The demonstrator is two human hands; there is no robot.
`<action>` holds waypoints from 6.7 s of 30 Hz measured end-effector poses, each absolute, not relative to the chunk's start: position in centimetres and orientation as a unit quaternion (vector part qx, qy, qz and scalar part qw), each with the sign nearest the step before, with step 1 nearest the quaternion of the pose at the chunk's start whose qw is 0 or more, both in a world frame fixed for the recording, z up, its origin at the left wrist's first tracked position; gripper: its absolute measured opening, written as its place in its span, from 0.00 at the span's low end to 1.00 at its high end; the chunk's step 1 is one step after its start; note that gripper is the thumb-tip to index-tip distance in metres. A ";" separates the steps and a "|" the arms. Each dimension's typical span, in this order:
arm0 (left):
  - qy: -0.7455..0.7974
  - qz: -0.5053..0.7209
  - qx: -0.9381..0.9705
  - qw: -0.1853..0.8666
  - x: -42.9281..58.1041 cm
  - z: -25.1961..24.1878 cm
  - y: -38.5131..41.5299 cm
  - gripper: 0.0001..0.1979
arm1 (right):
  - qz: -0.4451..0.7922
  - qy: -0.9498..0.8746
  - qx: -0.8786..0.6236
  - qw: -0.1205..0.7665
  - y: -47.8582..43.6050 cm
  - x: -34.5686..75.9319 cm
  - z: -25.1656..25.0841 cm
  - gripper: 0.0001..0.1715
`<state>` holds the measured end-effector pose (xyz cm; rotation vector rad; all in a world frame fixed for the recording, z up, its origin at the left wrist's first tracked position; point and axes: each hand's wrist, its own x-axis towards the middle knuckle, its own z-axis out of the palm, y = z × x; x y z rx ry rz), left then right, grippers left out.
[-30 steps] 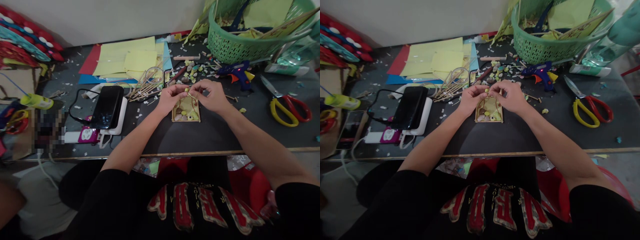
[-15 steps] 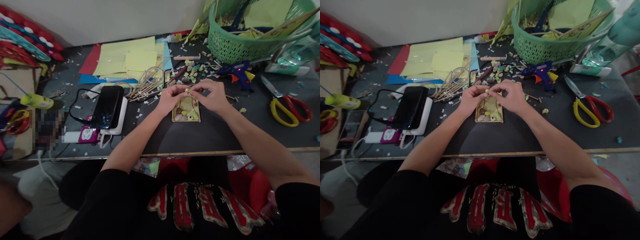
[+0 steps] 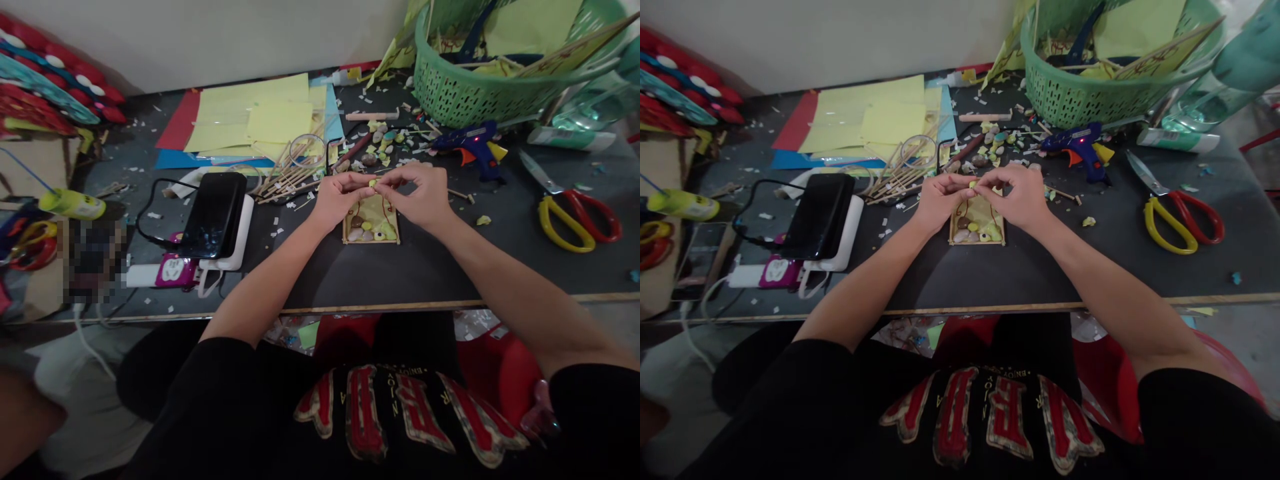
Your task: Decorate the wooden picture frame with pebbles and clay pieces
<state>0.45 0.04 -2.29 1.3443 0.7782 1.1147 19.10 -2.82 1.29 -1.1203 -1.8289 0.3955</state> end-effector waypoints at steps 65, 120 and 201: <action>0.315 0.450 0.598 0.584 0.4 -1.9 -0.1 0.23 | 0.138 -0.782 -0.371 0.481 -2.0 18.9 -0.2 0.14; 0.334 0.442 0.832 0.011 0.0 -1.4 -0.2 0.12 | 0.392 -0.655 -0.438 0.474 -1.2 18.7 -1.9 0.23; 0.373 0.314 0.869 0.089 -1.8 -1.7 2.0 0.11 | 0.195 -0.868 -0.454 -0.047 -2.2 18.9 5.4 0.08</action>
